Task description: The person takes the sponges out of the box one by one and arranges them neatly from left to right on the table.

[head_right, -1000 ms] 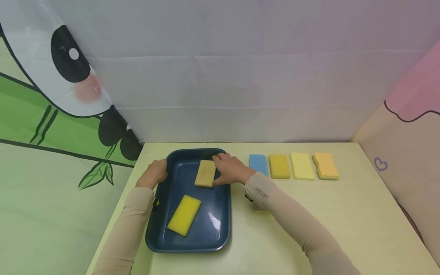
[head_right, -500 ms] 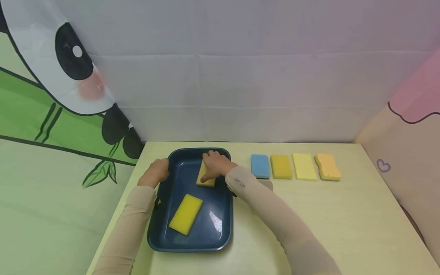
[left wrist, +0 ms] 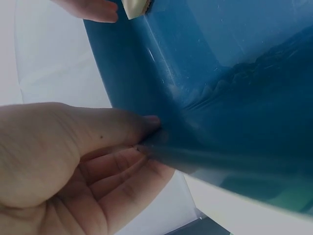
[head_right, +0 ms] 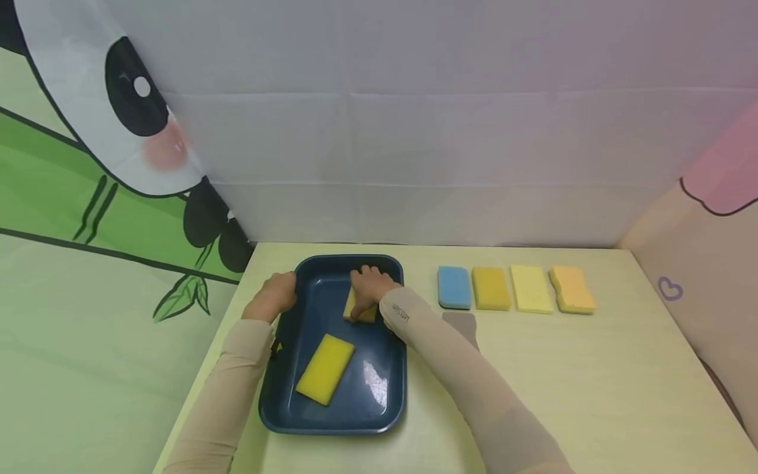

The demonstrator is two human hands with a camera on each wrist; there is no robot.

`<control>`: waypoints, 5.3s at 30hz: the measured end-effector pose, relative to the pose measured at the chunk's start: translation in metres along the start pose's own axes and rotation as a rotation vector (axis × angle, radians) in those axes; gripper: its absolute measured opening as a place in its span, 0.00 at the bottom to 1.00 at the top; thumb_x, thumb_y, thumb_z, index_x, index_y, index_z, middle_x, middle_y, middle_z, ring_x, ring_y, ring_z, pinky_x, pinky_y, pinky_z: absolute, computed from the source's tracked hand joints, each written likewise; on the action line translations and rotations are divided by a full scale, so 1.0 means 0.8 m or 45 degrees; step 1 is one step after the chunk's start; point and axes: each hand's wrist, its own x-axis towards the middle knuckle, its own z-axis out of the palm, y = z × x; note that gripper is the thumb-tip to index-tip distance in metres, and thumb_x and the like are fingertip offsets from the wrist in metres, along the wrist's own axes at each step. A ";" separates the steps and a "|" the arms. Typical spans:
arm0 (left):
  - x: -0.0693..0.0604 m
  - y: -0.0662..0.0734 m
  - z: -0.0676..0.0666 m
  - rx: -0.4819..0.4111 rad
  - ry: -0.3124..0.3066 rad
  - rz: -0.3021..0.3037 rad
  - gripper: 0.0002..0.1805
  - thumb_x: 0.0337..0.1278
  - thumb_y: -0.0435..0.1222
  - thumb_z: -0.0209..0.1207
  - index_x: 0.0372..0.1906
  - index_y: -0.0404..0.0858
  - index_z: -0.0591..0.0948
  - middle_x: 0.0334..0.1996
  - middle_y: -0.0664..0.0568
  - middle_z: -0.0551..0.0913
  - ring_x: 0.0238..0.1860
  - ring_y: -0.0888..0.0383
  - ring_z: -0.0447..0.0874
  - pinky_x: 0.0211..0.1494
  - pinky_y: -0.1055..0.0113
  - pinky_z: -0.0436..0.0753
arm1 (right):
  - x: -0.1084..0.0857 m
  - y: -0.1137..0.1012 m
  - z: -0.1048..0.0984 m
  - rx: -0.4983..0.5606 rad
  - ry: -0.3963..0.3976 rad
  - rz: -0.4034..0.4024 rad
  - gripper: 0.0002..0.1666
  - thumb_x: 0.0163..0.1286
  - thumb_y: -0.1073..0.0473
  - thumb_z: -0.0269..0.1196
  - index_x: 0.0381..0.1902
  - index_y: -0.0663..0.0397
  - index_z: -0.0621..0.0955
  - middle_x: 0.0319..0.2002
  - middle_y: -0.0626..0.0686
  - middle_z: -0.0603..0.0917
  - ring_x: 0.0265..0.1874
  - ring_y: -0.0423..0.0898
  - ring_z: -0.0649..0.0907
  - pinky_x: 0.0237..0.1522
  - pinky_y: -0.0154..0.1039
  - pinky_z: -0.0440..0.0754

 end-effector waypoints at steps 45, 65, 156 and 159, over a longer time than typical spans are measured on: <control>-0.001 -0.015 0.007 0.023 0.013 0.049 0.11 0.63 0.21 0.53 0.48 0.21 0.78 0.40 0.31 0.81 0.41 0.39 0.83 0.42 0.50 0.82 | -0.123 -0.001 -0.046 -0.261 0.189 -0.315 0.66 0.51 0.33 0.74 0.78 0.56 0.58 0.71 0.60 0.63 0.69 0.58 0.63 0.63 0.59 0.64; 0.000 -0.010 0.007 0.022 0.012 0.042 0.10 0.64 0.20 0.52 0.48 0.21 0.78 0.39 0.32 0.81 0.39 0.42 0.82 0.42 0.51 0.81 | -0.219 0.099 -0.027 -0.097 0.325 -0.304 0.64 0.46 0.47 0.81 0.75 0.63 0.61 0.70 0.66 0.64 0.69 0.63 0.64 0.64 0.65 0.62; 0.007 0.011 0.006 -0.012 0.014 -0.020 0.09 0.65 0.20 0.51 0.46 0.21 0.78 0.37 0.33 0.80 0.33 0.47 0.77 0.38 0.53 0.80 | -0.222 0.120 -0.014 -0.076 0.413 -0.179 0.54 0.58 0.42 0.74 0.68 0.74 0.66 0.62 0.69 0.73 0.60 0.65 0.74 0.57 0.59 0.75; 0.007 0.011 0.007 -0.014 0.016 -0.020 0.09 0.64 0.20 0.52 0.45 0.21 0.78 0.37 0.33 0.80 0.33 0.46 0.78 0.38 0.52 0.80 | -0.208 0.095 -0.014 -0.084 0.413 -0.170 0.56 0.56 0.40 0.74 0.68 0.73 0.67 0.62 0.68 0.73 0.60 0.64 0.74 0.58 0.59 0.74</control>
